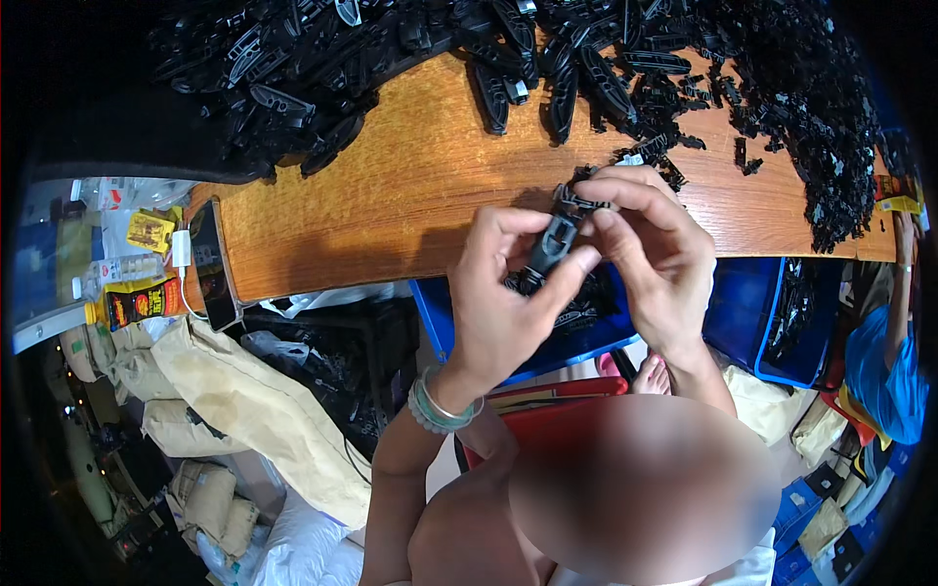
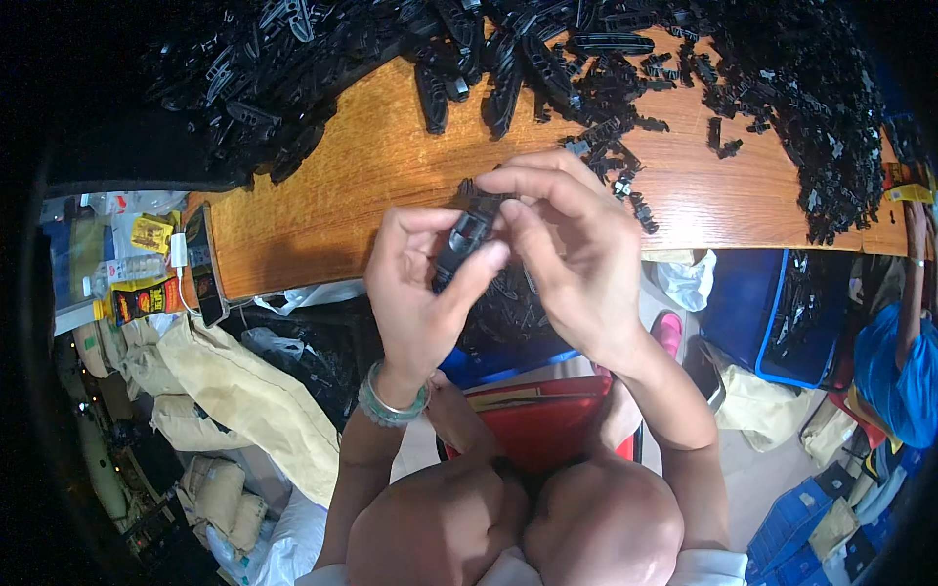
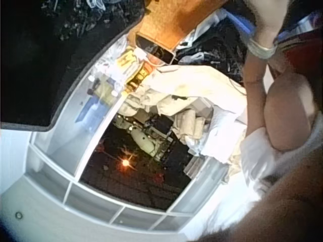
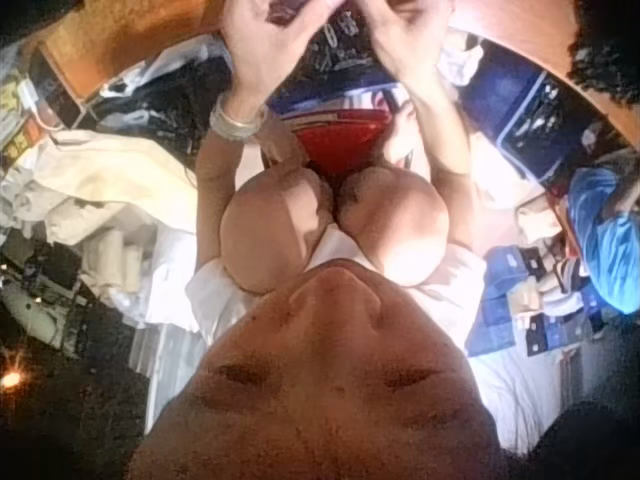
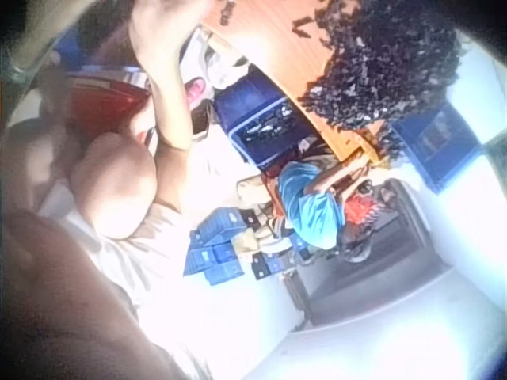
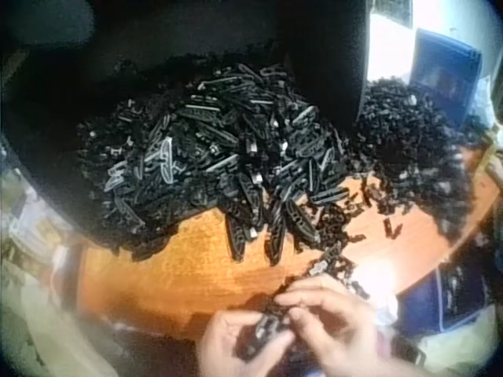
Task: The person assembles plastic components by attaching small plastic clips to larger plastic housings by hand and placing the assembled pieces into a bin.
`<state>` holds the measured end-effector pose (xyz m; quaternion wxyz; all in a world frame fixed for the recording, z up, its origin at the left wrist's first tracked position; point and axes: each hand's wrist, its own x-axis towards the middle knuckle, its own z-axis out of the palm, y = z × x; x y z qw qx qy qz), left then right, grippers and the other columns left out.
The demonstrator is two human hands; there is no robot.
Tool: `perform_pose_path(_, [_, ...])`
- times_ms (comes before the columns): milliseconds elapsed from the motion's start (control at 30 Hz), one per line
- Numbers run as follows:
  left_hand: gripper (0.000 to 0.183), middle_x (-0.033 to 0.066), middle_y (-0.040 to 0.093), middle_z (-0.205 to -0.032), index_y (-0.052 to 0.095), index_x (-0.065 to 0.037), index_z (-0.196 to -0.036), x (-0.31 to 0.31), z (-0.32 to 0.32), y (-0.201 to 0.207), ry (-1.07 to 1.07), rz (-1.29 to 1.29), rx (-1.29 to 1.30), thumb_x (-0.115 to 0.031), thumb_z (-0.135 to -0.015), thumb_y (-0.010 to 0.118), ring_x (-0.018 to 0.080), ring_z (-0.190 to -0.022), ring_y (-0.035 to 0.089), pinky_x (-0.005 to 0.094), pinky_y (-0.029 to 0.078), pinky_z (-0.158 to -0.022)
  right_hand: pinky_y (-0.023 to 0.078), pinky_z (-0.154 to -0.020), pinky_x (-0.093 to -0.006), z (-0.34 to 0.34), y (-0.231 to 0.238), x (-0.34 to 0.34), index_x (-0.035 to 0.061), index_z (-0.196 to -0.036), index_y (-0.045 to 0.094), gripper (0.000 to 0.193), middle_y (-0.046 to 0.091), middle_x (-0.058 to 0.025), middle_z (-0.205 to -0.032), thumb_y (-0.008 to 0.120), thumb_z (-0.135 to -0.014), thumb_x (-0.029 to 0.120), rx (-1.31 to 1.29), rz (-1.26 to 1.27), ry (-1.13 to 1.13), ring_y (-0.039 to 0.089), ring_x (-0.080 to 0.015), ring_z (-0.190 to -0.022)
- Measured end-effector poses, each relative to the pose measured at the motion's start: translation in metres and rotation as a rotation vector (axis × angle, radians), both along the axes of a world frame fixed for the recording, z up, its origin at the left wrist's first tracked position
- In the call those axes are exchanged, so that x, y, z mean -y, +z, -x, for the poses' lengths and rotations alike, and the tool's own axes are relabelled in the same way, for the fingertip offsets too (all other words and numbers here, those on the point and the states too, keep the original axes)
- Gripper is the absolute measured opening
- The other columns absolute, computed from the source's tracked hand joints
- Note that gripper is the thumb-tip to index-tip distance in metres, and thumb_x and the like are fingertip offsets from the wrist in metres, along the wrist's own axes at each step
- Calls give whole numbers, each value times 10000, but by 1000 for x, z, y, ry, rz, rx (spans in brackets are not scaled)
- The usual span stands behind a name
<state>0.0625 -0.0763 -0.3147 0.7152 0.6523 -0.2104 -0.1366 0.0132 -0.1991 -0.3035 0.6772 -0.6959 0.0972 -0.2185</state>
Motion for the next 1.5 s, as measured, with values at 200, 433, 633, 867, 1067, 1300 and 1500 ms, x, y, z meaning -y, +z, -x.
perform_pose_path(200, [416,123,587,-996,431,28,-1184,-12,-3,4,-242,245,-312,37,-806,604,138,-897,597,255,520,-730,473,-607,-201,10,4,0,-41,-1004,620,173,622,-95,-847,576,-839,-17,32,22,19,584,-97,-722])
perform_pose_path(433, [640,115,592,-963,359,-7,-1220,-25,-16,-11,-411,178,-450,67,-691,713,160,-887,610,260,536,-714,475,-735,-252,17,-3,-7,-49,-920,613,115,613,-104,-882,621,-813,-7,43,-288,152,585,-126,-818])
perform_pose_path(633, [377,130,606,-886,476,43,-1065,-21,-5,2,-243,124,-387,64,-742,671,162,-782,640,253,543,-683,451,-769,-265,20,-6,-16,-46,-867,596,52,606,-112,-907,595,-816,-33,47,-235,46,571,-155,-845])
perform_pose_path(867, [231,148,610,-876,498,73,-981,-26,-5,13,-262,38,-416,68,-783,617,194,-816,653,245,547,-688,447,-731,-300,23,-16,-9,-16,-831,592,86,600,-150,-882,638,-758,-10,127,309,-128,578,-232,-797])
perform_pose_path(1067, [221,92,608,-865,527,34,-967,-27,-2,6,-170,35,-207,37,-775,635,132,-767,638,223,525,-675,454,-720,-305,24,-6,-3,-26,-907,635,183,623,-137,-875,680,-738,30,104,406,-9,593,-231,-787])
perform_pose_path(1300, [196,82,647,-832,595,30,-1006,-28,-2,12,-287,-57,-207,-16,-816,600,89,-699,623,208,498,-645,462,-644,-279,40,-10,0,-23,-943,649,206,629,-121,-804,685,-753,48,-116,221,63,600,-201,-716])
perform_pose_path(1500, [186,109,643,-827,577,50,-1010,-25,-42,14,-295,-504,255,-72,-885,512,132,-777,625,247,497,-706,468,-588,-334,63,-35,10,-52,-940,640,218,607,-162,-769,672,-736,19,-386,433,462,590,-282,-662])
